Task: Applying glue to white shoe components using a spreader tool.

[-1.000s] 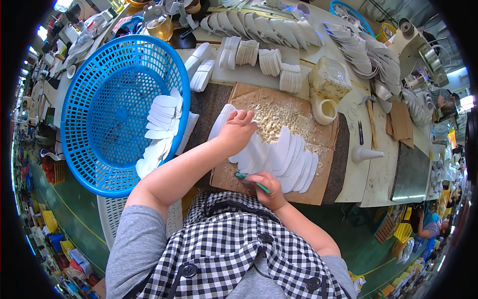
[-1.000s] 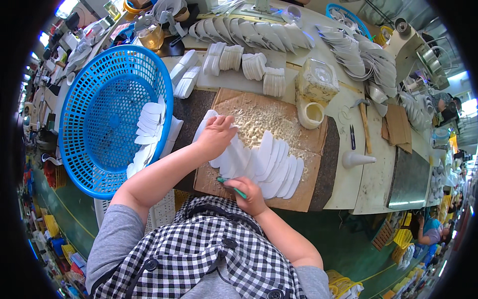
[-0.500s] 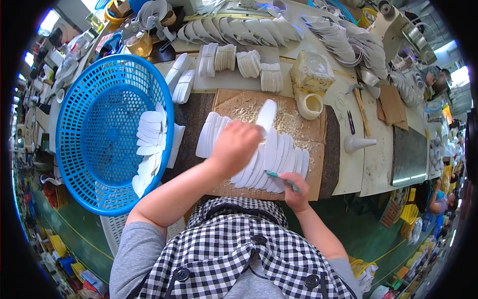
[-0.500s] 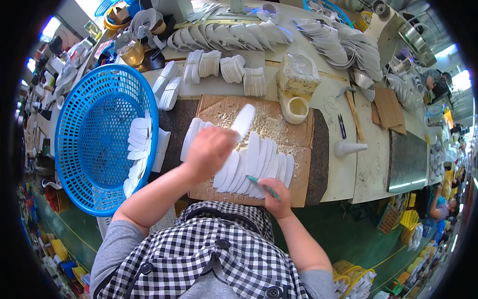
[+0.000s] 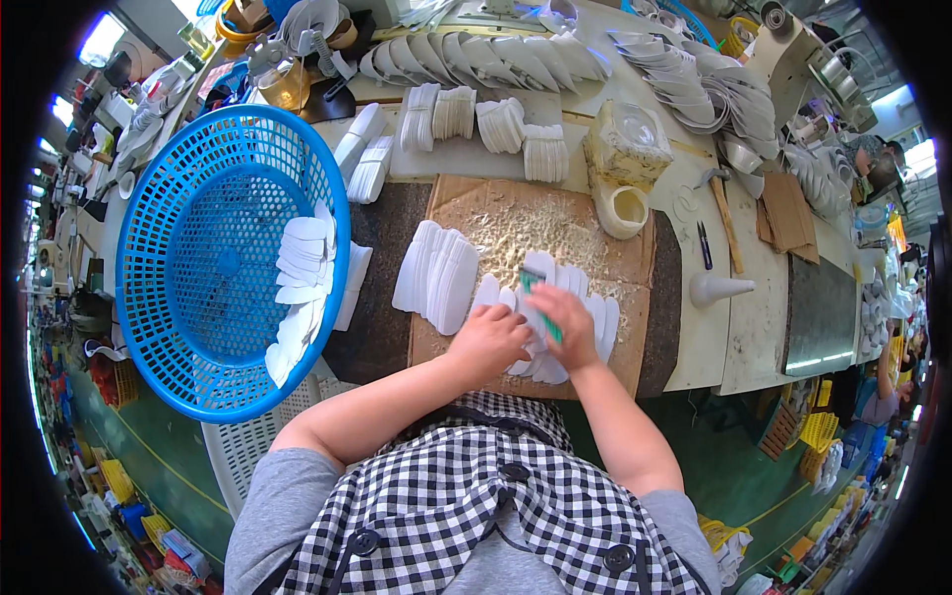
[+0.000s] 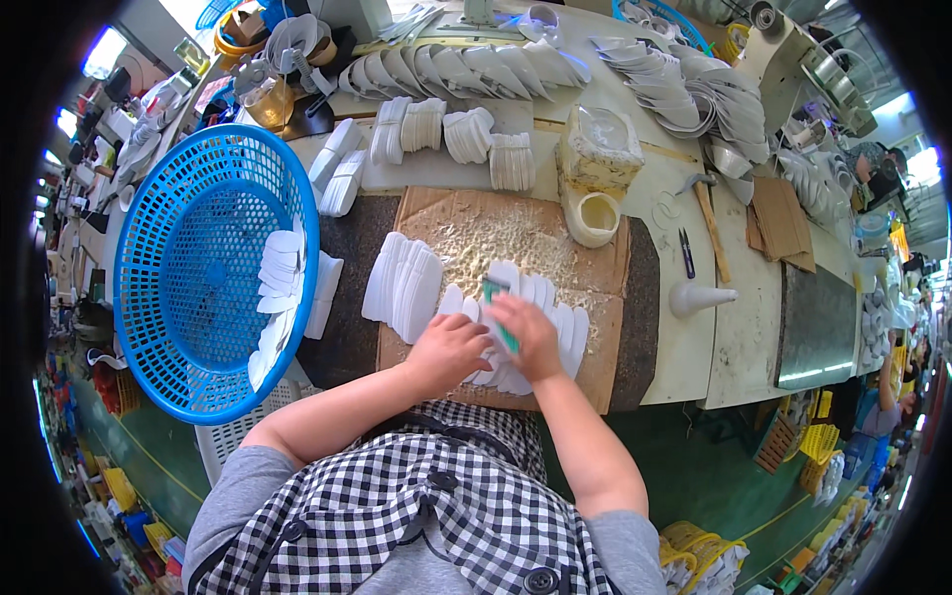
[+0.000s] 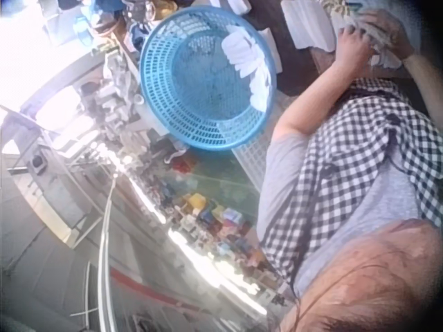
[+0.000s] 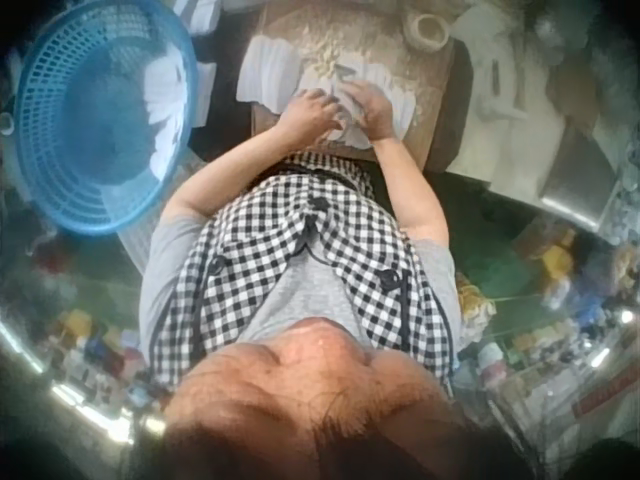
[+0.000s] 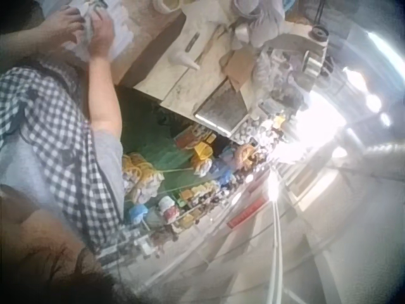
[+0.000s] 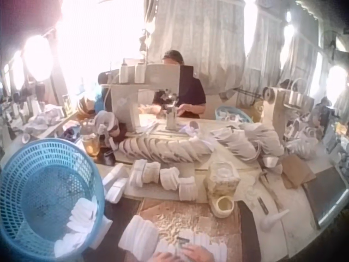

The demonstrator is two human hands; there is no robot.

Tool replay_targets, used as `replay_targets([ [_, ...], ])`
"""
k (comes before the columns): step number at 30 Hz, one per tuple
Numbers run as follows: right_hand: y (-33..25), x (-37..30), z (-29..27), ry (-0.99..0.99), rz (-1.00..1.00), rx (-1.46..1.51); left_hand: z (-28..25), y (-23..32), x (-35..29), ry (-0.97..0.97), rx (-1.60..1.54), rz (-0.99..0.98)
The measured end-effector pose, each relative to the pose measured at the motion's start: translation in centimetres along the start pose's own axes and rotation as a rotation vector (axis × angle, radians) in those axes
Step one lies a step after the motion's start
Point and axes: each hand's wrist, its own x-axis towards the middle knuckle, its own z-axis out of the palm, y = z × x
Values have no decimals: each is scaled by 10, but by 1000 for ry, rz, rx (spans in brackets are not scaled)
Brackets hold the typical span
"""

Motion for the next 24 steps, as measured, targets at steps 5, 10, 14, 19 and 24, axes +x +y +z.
replay_targets([
  [5,-36,-60,-18,-17,130,292,-18,-37,-49,117,203,-70],
  [10,-2,10,-7,183,99,13,-20,-49,-66,23,290,-26],
  [14,20,72,-27,427,152,-7,-25,-42,-59,-56,335,14],
  [19,52,85,-87,619,308,-97,-27,-42,-64,-131,343,-28],
  [24,82,87,-90,524,390,-244,-28,-45,-61,-28,196,-58],
])
